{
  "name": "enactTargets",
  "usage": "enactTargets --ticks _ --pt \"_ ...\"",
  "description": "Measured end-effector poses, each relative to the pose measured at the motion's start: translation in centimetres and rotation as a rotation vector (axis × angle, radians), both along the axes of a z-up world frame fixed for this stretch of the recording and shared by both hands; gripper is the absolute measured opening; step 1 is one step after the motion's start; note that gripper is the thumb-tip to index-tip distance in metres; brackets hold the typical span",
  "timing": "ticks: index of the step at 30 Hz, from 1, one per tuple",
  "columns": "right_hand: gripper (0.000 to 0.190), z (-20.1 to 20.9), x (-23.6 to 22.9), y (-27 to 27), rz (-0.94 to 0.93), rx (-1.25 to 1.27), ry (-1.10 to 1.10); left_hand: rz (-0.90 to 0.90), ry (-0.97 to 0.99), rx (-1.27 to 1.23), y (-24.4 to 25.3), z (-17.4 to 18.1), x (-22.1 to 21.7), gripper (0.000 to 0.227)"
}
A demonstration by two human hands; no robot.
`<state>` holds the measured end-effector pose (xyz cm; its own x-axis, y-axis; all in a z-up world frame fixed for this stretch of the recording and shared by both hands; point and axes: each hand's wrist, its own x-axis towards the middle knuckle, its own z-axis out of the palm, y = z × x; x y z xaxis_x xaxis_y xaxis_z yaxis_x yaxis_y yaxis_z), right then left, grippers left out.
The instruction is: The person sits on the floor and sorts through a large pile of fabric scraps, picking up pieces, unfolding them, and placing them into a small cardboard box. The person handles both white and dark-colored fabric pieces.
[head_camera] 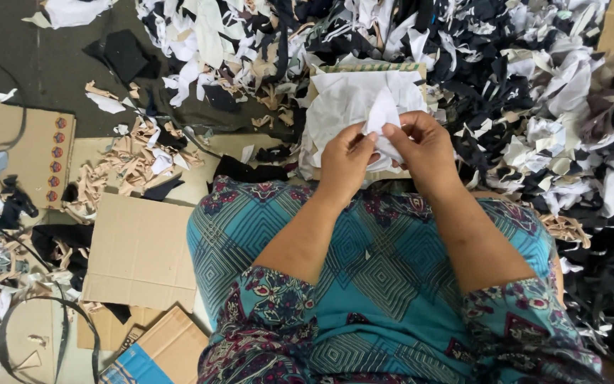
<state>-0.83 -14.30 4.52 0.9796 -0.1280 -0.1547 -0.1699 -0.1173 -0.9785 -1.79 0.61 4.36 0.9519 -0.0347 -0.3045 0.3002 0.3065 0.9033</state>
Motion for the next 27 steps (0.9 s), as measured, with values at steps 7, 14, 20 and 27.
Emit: enactTargets --ticks 7,14,20,27 --pt "0.022 0.3 -0.5 -0.6 -0.047 -0.895 -0.572 0.065 -0.024 -0.167 -0.6 1.4 -0.3 0.037" --pt "0.015 3.3 -1.3 1.4 0.081 -0.848 -0.688 0.158 0.026 -0.278 -0.7 0.4 0.3 0.036" --pt "0.013 3.5 -1.1 1.2 0.099 -0.727 -0.669 0.138 0.073 -0.261 -1.0 1.5 0.2 0.035" --pt "0.007 0.6 -0.6 0.0 0.043 -0.218 -0.187 0.128 0.056 -0.077 -0.6 -0.2 1.0 0.024"
